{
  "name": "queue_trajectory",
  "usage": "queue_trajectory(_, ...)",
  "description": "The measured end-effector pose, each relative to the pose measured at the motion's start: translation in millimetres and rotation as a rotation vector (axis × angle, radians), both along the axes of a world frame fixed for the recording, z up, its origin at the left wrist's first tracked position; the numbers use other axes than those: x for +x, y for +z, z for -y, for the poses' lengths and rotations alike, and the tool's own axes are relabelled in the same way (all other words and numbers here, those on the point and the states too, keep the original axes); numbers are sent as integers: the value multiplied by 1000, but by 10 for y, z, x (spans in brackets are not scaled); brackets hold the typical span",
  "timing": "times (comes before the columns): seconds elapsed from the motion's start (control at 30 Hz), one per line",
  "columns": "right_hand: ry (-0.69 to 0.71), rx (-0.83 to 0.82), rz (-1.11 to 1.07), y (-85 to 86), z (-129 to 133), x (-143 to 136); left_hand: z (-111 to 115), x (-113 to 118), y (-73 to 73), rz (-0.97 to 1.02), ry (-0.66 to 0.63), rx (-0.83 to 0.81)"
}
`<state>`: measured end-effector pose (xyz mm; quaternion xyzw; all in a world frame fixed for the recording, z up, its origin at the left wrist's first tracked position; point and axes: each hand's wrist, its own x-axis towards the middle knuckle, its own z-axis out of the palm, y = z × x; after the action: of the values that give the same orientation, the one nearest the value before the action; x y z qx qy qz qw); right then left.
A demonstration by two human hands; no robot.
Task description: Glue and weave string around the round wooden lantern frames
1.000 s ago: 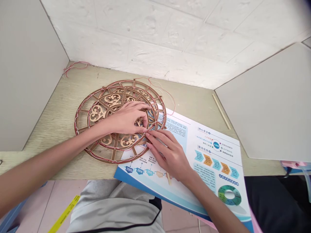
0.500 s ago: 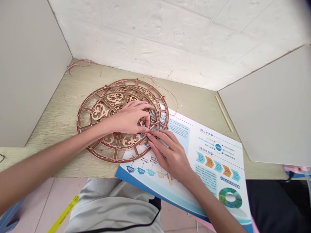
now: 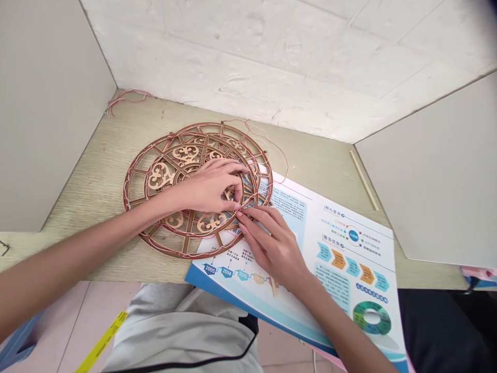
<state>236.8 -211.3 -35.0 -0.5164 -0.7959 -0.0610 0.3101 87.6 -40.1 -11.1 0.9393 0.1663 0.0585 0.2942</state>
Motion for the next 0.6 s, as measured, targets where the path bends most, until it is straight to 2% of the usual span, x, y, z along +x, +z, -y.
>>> queue_trajectory(0.3,-4,-14,-73,34,44,14,-5,-24,4,9,-15,15)
queue_trajectory(0.6,-8,-12,-29,31,11,6,-8,-15,9,-10,-14,15)
